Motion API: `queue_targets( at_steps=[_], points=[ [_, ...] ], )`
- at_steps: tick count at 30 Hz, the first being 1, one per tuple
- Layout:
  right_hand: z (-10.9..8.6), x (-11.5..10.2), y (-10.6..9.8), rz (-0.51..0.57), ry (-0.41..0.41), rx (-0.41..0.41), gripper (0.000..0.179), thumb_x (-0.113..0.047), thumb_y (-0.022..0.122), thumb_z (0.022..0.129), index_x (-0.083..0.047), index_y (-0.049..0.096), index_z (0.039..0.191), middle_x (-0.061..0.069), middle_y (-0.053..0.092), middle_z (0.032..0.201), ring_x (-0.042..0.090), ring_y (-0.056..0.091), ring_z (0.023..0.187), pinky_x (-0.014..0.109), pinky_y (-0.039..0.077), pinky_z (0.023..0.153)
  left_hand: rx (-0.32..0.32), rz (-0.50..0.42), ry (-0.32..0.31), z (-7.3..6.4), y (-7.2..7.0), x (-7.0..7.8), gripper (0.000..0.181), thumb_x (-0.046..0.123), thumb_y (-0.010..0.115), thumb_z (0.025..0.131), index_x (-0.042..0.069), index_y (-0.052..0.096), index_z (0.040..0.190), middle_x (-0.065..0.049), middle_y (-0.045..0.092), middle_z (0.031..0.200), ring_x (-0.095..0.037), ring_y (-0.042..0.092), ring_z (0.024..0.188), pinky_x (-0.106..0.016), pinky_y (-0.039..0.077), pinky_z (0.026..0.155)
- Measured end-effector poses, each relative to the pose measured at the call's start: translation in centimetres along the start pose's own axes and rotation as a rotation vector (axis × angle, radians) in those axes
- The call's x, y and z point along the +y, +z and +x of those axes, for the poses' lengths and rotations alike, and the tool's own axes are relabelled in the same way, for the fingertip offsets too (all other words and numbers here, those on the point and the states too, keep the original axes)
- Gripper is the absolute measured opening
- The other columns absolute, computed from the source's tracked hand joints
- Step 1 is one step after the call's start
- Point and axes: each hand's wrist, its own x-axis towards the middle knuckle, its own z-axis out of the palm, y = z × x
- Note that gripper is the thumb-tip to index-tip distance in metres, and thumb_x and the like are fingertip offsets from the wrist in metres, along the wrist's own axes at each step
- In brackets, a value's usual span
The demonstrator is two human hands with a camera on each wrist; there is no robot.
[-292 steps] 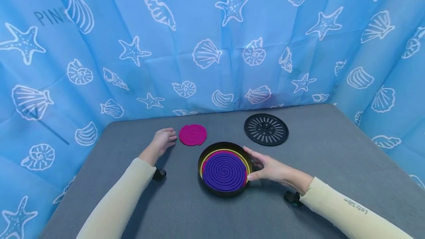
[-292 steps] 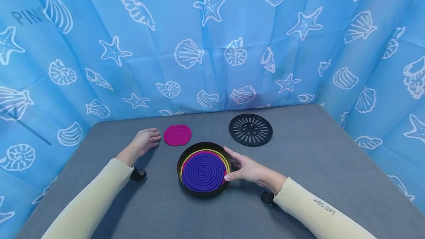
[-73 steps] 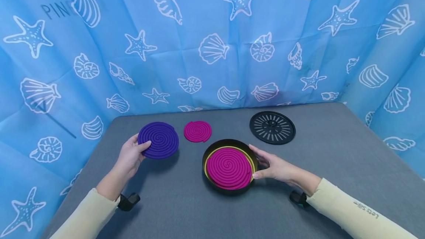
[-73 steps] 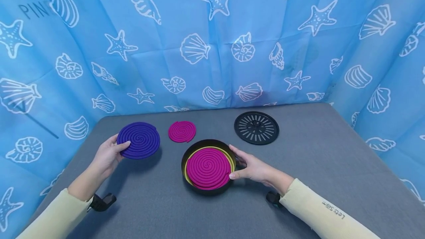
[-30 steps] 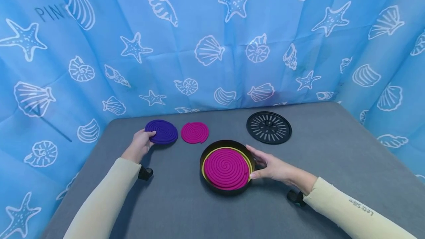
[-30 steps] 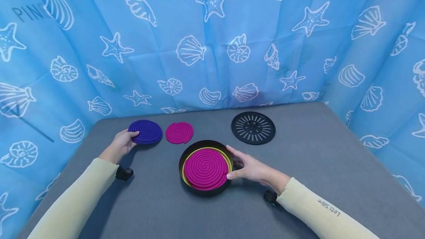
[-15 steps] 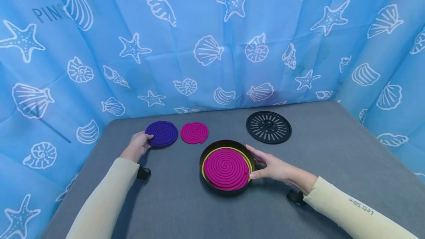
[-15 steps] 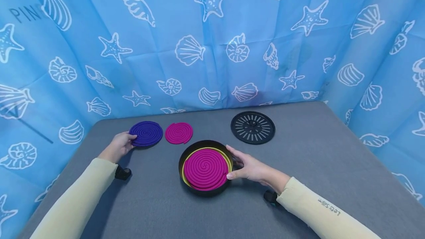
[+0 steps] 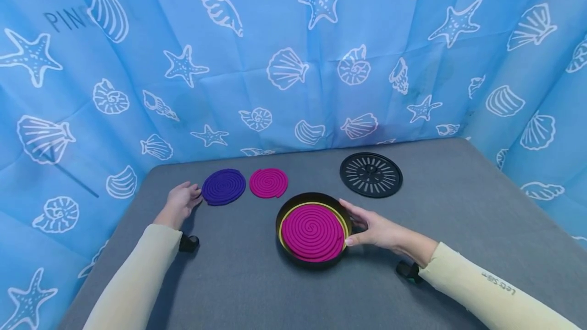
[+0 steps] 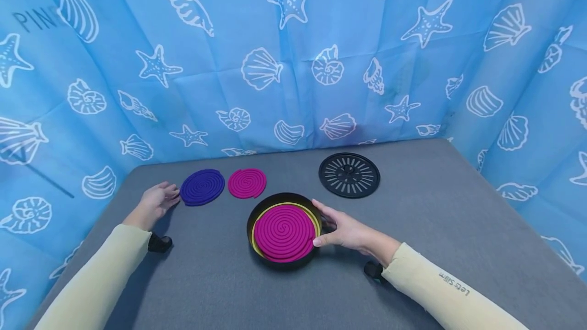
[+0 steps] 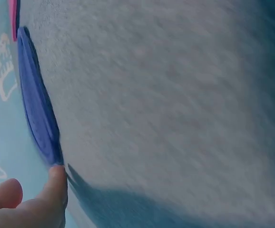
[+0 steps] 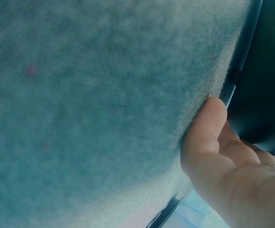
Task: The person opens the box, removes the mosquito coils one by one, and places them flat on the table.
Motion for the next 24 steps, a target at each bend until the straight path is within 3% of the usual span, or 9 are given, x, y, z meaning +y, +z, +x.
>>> queue_targets(
  at_steps=[12,18,24],
  points=[
    [-0.2,0.0,0.1,-0.023,-0.021,0.0,0.095,-0.016,0.075,0.086,-0.006,0.011,0.156,0.024,0.008,0.159,0.048,0.016,0.141,0.061,0.019,0.111,-0.013,-0.037,-0.004,-3.0,-2.0,0.3,0.063,-0.002,0.027,0.102,0.008,-0.007,0.154,-0.012,0.006,0.161,-0.026,0.02,0.145,-0.032,0.026,0.113],
    [-0.3,0.0,-0.1,-0.027,-0.029,-0.002,0.094,-0.016,0.074,0.087,-0.005,0.011,0.156,0.025,0.007,0.159,0.05,0.015,0.141,0.062,0.019,0.111,-0.034,0.037,0.059,-4.6,-1.7,0.0,0.061,0.001,0.028,0.103,0.006,-0.005,0.155,-0.015,0.009,0.16,-0.027,0.023,0.144,-0.032,0.03,0.112],
    [-0.2,0.1,0.1,-0.035,-0.05,-0.011,0.093,-0.015,0.073,0.088,-0.004,0.011,0.156,0.025,0.007,0.159,0.049,0.015,0.141,0.062,0.018,0.111,-0.054,0.102,0.11,-7.1,-0.8,-0.6,0.058,0.003,0.031,0.104,0.002,0.003,0.155,-0.019,0.018,0.158,-0.029,0.028,0.142,-0.035,0.032,0.111]
  ],
)
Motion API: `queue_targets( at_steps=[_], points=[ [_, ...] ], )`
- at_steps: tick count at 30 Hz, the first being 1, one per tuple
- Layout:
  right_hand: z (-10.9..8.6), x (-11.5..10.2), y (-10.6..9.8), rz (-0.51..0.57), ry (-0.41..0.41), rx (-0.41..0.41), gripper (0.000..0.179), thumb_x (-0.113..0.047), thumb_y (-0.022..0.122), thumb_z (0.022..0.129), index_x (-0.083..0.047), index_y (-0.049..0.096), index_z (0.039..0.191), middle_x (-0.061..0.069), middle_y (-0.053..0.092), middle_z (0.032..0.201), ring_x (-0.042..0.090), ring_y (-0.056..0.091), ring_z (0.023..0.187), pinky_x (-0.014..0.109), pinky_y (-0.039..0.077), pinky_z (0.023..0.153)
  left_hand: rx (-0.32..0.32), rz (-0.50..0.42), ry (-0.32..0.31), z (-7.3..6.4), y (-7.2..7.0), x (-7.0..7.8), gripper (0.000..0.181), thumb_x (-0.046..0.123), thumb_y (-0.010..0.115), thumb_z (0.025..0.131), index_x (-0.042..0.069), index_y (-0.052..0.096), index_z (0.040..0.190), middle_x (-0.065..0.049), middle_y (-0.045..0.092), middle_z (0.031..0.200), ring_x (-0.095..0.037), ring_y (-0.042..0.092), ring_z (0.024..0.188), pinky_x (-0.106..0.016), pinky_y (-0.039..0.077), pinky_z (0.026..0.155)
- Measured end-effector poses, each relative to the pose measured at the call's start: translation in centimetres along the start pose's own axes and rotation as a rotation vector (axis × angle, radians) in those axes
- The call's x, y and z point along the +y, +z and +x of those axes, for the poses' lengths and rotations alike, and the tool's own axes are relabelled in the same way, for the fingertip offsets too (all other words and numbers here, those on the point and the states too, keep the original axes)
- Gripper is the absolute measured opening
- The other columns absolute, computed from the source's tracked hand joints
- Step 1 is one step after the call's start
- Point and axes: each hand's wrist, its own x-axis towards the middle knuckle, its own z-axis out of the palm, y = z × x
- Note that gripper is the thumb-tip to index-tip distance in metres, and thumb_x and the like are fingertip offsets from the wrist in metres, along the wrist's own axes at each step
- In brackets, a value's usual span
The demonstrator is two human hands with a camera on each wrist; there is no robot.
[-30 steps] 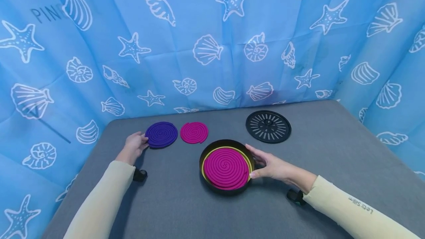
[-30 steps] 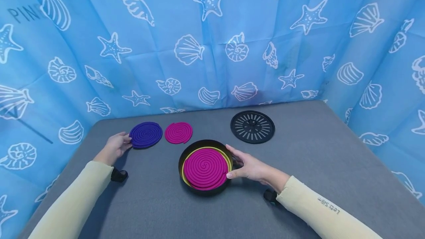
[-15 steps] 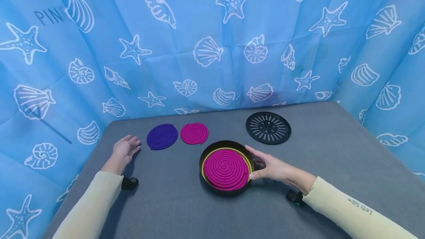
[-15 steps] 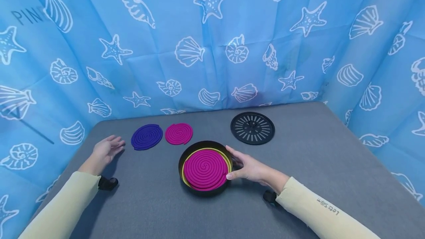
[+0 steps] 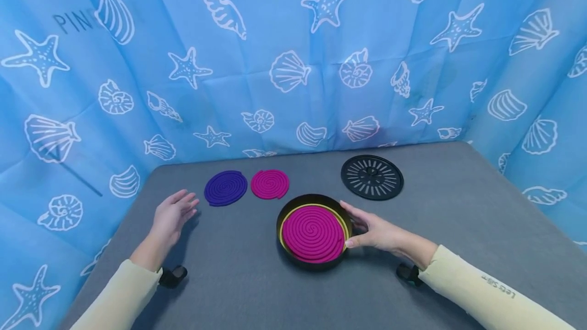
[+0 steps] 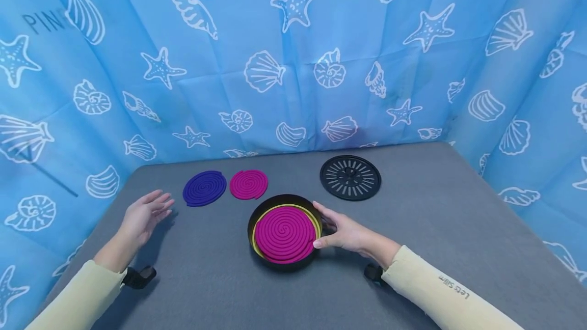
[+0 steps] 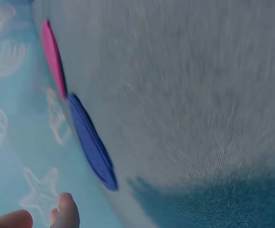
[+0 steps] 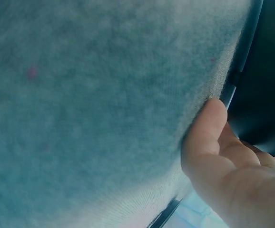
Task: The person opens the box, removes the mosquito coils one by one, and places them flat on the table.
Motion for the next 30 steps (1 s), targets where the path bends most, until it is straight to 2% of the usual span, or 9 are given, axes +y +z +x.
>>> queue_targets(
  at_steps=[3,5,10,16,22,30],
  points=[
    [0.0,0.2,0.2,-0.008,-0.019,-0.002,0.093,-0.014,0.073,0.087,-0.004,0.01,0.156,0.025,0.007,0.159,0.05,0.015,0.14,0.061,0.02,0.111,-0.033,0.054,0.036,-1.3,0.6,-0.3,0.057,0.004,0.033,0.104,-0.001,0.008,0.154,-0.021,0.023,0.156,-0.027,0.034,0.139,-0.034,0.035,0.11],
    [0.1,0.2,0.3,-0.014,-0.024,-0.001,0.094,-0.015,0.074,0.087,-0.004,0.01,0.156,0.026,0.006,0.159,0.05,0.016,0.14,0.061,0.022,0.11,-0.053,0.076,0.049,-2.1,1.1,-0.5,0.056,0.005,0.035,0.104,-0.003,0.011,0.153,-0.023,0.025,0.155,-0.021,0.043,0.134,-0.032,0.038,0.107],
    [0.2,0.2,0.4,-0.016,-0.013,0.007,0.094,-0.016,0.074,0.087,-0.006,0.011,0.156,0.025,0.007,0.159,0.05,0.017,0.14,0.061,0.022,0.11,-0.092,0.061,0.041,-3.6,2.3,-0.7,0.054,0.008,0.04,0.104,-0.004,0.018,0.151,-0.023,0.031,0.153,-0.003,0.059,0.112,-0.028,0.044,0.101],
    [0.1,0.0,0.3,-0.006,-0.005,0.002,0.094,-0.015,0.074,0.087,-0.005,0.01,0.156,0.025,0.006,0.159,0.05,0.016,0.14,0.062,0.021,0.11,-0.146,0.054,0.049,-4.9,4.0,-0.3,0.05,0.01,0.044,0.103,-0.004,0.025,0.148,-0.019,0.041,0.148,-0.008,0.061,0.112,-0.03,0.046,0.099],
    [0.2,0.1,0.1,0.005,0.006,-0.003,0.094,-0.016,0.073,0.088,-0.005,0.01,0.156,0.025,0.006,0.159,0.049,0.015,0.141,0.062,0.019,0.111,-0.208,0.063,0.064,-5.8,5.5,-0.3,0.05,0.011,0.045,0.103,-0.004,0.027,0.147,-0.022,0.041,0.147,-0.016,0.057,0.119,-0.036,0.044,0.102],
    [0.2,0.0,0.0,-0.013,0.022,0.006,0.094,-0.017,0.074,0.087,-0.006,0.011,0.156,0.024,0.008,0.159,0.047,0.017,0.141,0.061,0.018,0.112,-0.229,0.031,0.068,-6.6,7.2,0.1,0.047,0.007,0.045,0.101,-0.003,0.03,0.145,-0.024,0.042,0.146,-0.017,0.059,0.117,-0.038,0.044,0.102]
  ],
)
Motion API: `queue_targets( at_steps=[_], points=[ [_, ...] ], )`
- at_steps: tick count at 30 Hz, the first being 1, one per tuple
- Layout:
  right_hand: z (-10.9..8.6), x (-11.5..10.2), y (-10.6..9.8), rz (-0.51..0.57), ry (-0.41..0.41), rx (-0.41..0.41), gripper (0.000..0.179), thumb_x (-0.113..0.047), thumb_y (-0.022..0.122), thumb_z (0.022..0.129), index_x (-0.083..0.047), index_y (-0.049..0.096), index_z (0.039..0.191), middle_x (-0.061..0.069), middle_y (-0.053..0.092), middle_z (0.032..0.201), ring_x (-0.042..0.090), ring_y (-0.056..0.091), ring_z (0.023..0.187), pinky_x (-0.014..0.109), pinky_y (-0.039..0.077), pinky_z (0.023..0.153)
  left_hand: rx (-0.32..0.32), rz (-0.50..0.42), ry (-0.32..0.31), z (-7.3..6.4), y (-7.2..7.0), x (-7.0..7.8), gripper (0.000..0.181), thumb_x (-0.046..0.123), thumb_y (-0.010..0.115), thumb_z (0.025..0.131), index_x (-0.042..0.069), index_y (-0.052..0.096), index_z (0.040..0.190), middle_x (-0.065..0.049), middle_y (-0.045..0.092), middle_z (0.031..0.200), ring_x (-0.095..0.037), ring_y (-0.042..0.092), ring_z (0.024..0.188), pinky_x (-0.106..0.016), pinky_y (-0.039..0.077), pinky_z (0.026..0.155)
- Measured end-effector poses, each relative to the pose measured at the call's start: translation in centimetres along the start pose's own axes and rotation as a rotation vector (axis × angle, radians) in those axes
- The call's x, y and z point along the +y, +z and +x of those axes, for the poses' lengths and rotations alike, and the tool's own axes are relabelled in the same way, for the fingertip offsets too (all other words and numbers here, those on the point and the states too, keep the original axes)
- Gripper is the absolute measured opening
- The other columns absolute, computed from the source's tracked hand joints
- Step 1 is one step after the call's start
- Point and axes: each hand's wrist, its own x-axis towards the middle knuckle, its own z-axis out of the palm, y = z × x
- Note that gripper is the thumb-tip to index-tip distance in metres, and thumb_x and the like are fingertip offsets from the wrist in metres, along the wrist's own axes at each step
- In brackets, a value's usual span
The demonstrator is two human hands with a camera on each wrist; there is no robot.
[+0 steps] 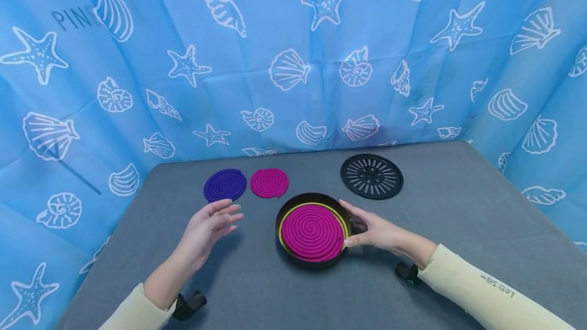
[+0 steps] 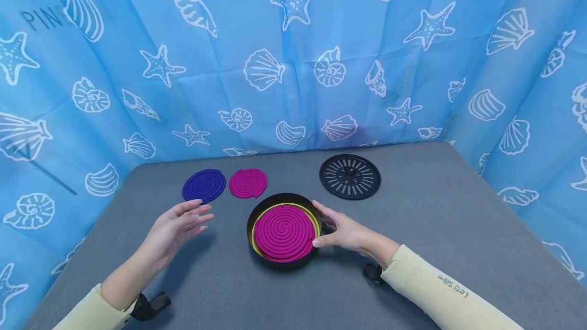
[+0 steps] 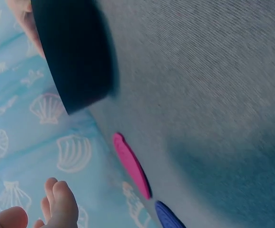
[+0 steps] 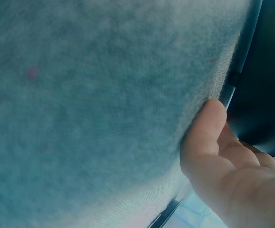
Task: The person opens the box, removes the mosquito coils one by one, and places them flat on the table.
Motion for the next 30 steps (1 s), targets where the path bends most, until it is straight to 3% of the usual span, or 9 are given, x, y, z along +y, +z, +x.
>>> queue_targets(
  at_steps=[12,18,30],
  points=[
    [-0.1,-0.1,0.0,0.017,0.003,-0.001,0.095,-0.016,0.074,0.087,-0.006,0.01,0.156,0.024,0.007,0.159,0.048,0.014,0.142,0.061,0.017,0.112,-0.053,-0.01,-0.015,0.2,2.3,0.1,0.043,0.005,0.047,0.099,-0.002,0.038,0.14,-0.02,0.054,0.136,-0.019,0.061,0.114,-0.036,0.048,0.098],
    [-0.1,-0.1,0.0,0.023,0.004,-0.004,0.095,-0.016,0.074,0.087,-0.005,0.01,0.156,0.025,0.007,0.159,0.048,0.014,0.141,0.061,0.018,0.111,-0.119,0.011,0.006,0.3,3.5,-0.1,0.042,0.007,0.049,0.099,-0.004,0.04,0.139,-0.017,0.058,0.13,-0.02,0.062,0.112,-0.041,0.047,0.099],
    [-0.1,0.0,-0.1,0.004,-0.003,-0.005,0.095,-0.017,0.074,0.087,-0.007,0.01,0.156,0.025,0.007,0.159,0.049,0.016,0.141,0.062,0.018,0.111,-0.194,0.037,0.059,0.9,5.5,-1.0,0.046,0.005,0.054,0.097,-0.005,0.039,0.14,-0.025,0.052,0.135,-0.027,0.058,0.119,-0.043,0.045,0.101]
  ],
)
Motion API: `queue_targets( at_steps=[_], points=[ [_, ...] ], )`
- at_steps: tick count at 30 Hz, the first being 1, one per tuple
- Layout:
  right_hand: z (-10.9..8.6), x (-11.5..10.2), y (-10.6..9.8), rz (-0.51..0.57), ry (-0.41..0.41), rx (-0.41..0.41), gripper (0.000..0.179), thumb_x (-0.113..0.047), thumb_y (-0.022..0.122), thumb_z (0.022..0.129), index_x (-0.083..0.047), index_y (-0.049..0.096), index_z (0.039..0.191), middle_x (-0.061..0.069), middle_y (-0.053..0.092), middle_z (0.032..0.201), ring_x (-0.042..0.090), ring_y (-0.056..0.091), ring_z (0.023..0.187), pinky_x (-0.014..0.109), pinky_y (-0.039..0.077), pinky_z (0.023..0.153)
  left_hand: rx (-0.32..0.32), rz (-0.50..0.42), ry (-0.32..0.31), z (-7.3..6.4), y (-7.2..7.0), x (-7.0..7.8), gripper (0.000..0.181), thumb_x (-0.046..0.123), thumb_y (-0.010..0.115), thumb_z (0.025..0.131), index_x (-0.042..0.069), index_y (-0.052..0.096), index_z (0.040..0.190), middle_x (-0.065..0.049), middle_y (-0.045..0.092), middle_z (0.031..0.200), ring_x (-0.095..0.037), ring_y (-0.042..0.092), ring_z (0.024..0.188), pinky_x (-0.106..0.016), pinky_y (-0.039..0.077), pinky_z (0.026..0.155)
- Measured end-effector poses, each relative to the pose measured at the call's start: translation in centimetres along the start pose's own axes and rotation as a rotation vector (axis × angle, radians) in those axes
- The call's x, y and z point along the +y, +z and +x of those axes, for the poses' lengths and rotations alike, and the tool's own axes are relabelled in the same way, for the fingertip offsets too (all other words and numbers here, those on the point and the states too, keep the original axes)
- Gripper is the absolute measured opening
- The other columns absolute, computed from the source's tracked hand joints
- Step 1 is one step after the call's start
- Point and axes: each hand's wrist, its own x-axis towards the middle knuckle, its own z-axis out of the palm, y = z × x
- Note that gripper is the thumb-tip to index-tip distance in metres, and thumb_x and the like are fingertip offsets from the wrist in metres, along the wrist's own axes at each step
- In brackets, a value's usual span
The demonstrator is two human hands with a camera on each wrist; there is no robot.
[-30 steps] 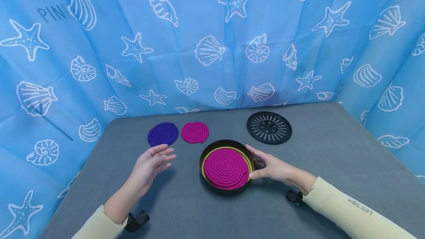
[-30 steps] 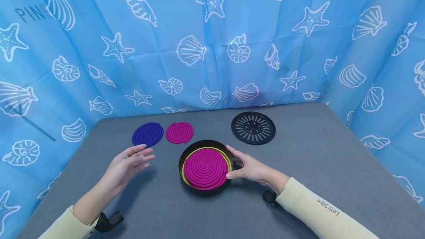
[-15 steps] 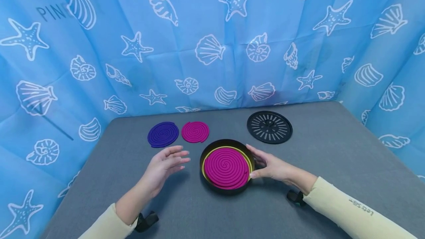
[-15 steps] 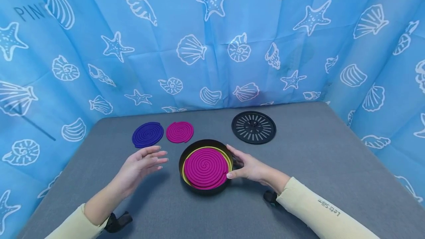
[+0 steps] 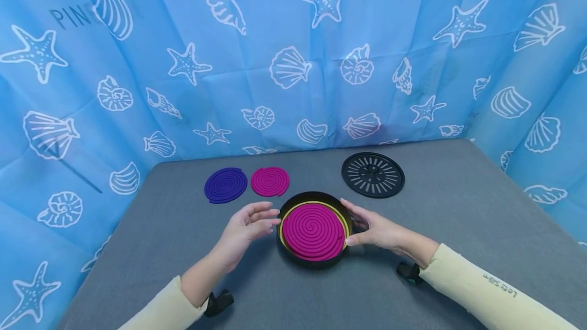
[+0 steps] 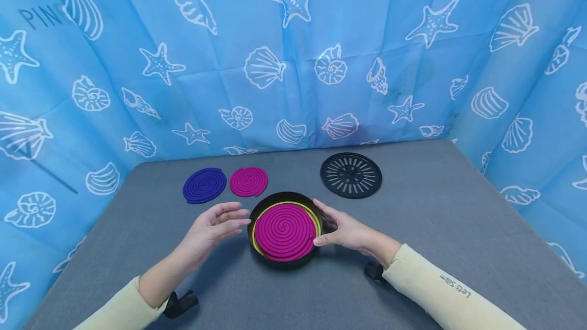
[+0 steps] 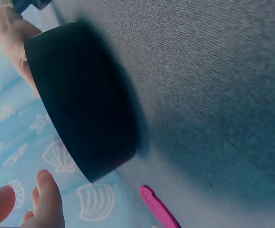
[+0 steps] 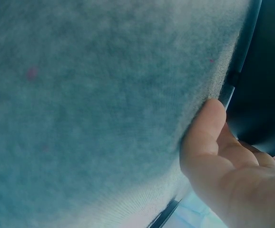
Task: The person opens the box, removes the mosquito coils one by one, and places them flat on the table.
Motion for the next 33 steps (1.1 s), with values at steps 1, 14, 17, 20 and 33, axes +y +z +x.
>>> queue_targets(
  at_steps=[1,14,17,20,33],
  points=[
    [0.0,0.0,0.0,0.0,-0.001,0.0,0.095,-0.017,0.074,0.087,-0.007,0.01,0.156,0.025,0.007,0.159,0.049,0.016,0.141,0.062,0.018,0.111,-0.006,-0.002,0.007,0.1,0.2,-0.1,0.046,0.004,0.054,0.097,-0.005,0.039,0.14,-0.025,0.051,0.135,-0.029,0.057,0.12,-0.042,0.045,0.101],
    [-0.1,0.2,-0.1,0.007,-0.007,0.0,0.093,-0.016,0.073,0.088,-0.006,0.01,0.156,0.025,0.007,0.159,0.049,0.015,0.141,0.062,0.019,0.111,-0.061,0.054,0.037,3.4,2.8,-0.5,0.048,-0.007,0.053,0.095,-0.006,0.039,0.14,-0.025,0.051,0.135,-0.036,0.049,0.126,-0.036,0.047,0.099],
    [-0.1,0.1,-0.1,0.01,-0.008,-0.002,0.094,-0.016,0.073,0.088,-0.006,0.01,0.156,0.025,0.007,0.159,0.049,0.015,0.141,0.062,0.019,0.111,-0.041,0.121,0.02,4.2,3.3,-0.6,0.049,-0.007,0.055,0.094,-0.003,0.041,0.14,-0.022,0.05,0.138,-0.036,0.046,0.129,-0.042,0.044,0.102],
    [-0.1,0.1,-0.1,0.016,-0.008,-0.002,0.094,-0.015,0.073,0.087,-0.005,0.01,0.156,0.025,0.007,0.159,0.048,0.015,0.141,0.061,0.018,0.111,-0.024,0.172,-0.012,5.0,3.8,-0.4,0.051,-0.008,0.056,0.093,0.0,0.042,0.141,-0.02,0.049,0.141,-0.035,0.041,0.134,-0.046,0.039,0.106],
    [-0.1,0.1,0.0,0.008,0.005,0.014,0.095,-0.016,0.074,0.087,-0.008,0.011,0.156,0.023,0.007,0.159,0.048,0.017,0.141,0.06,0.02,0.111,-0.068,0.261,-0.108,7.3,5.1,-0.6,0.064,-0.015,0.055,0.089,0.0,0.033,0.148,-0.021,0.04,0.147,-0.036,0.03,0.14,-0.046,0.036,0.108]
  ],
)
